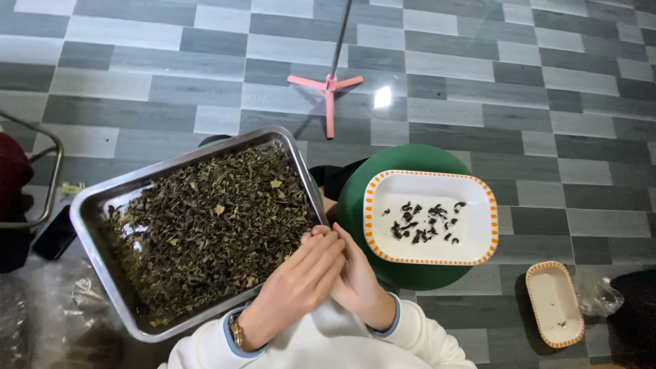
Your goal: Manually sorting dried tea leaves by picking out specific pieces from a large tray and placing them into a smaller bowl.
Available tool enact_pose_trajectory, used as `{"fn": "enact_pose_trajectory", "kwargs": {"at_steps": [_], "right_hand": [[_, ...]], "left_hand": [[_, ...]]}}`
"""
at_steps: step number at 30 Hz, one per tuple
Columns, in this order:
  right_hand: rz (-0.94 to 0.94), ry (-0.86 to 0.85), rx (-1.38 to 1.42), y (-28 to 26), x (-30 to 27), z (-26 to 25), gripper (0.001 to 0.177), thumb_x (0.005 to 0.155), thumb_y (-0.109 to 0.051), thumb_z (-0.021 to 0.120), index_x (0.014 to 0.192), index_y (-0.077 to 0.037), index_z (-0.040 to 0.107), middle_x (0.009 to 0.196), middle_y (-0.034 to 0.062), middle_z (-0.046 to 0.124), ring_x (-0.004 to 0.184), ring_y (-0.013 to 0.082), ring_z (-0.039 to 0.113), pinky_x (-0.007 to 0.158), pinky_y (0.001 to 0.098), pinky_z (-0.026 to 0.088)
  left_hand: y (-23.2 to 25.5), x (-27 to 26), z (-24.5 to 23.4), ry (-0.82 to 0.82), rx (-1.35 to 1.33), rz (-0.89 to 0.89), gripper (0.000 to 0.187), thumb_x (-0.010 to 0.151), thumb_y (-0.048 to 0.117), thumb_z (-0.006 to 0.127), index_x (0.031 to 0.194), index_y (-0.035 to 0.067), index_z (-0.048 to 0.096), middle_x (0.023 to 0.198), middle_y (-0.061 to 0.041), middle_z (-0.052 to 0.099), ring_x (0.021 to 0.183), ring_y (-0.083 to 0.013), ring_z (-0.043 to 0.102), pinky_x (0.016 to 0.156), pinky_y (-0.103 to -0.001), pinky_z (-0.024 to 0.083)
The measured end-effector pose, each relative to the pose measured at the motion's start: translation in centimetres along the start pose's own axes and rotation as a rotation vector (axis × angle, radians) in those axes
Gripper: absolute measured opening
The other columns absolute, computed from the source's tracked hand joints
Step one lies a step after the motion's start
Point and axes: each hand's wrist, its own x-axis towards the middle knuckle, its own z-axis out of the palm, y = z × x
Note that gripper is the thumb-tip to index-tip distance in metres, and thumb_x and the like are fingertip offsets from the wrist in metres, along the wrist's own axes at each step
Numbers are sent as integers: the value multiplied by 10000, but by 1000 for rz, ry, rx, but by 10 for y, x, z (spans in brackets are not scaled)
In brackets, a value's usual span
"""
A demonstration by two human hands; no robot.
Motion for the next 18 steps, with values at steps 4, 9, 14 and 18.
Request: {"fn": "enact_pose_trajectory", "kwargs": {"at_steps": [4,9,14,18], "right_hand": [[-212,-57,-106,-19,-7,-1,256,1100,-263,455,1058,-51,593,917,35,567,825,127,541,785,246,466],[-509,-41,-161,-85,-43,-6,223,1067,-205,551,1237,-64,524,866,-44,530,630,46,345,534,225,296],[-824,182,-1711,-133,-74,20,328,1039,-69,446,723,-27,522,688,35,527,611,120,426,599,241,398],[-999,501,-2340,-133,-63,38,251,1001,-94,619,776,12,587,610,89,536,495,216,415,511,365,353]], "left_hand": [[2,-14,4,131,-88,63,254,925,97,693,1158,1,726,1283,-149,706,1222,-278,653,1118,-451,467],[-9,-36,22,253,-131,-42,216,893,158,783,1089,96,719,1181,-67,748,1127,-210,684,1043,-405,529],[-23,-55,15,99,-76,-144,185,871,162,760,1033,79,727,1092,-69,760,1025,-198,699,929,-330,560],[-37,-75,12,130,-94,-224,138,887,180,760,978,81,731,982,-52,779,874,-154,720,793,-268,588]]}}
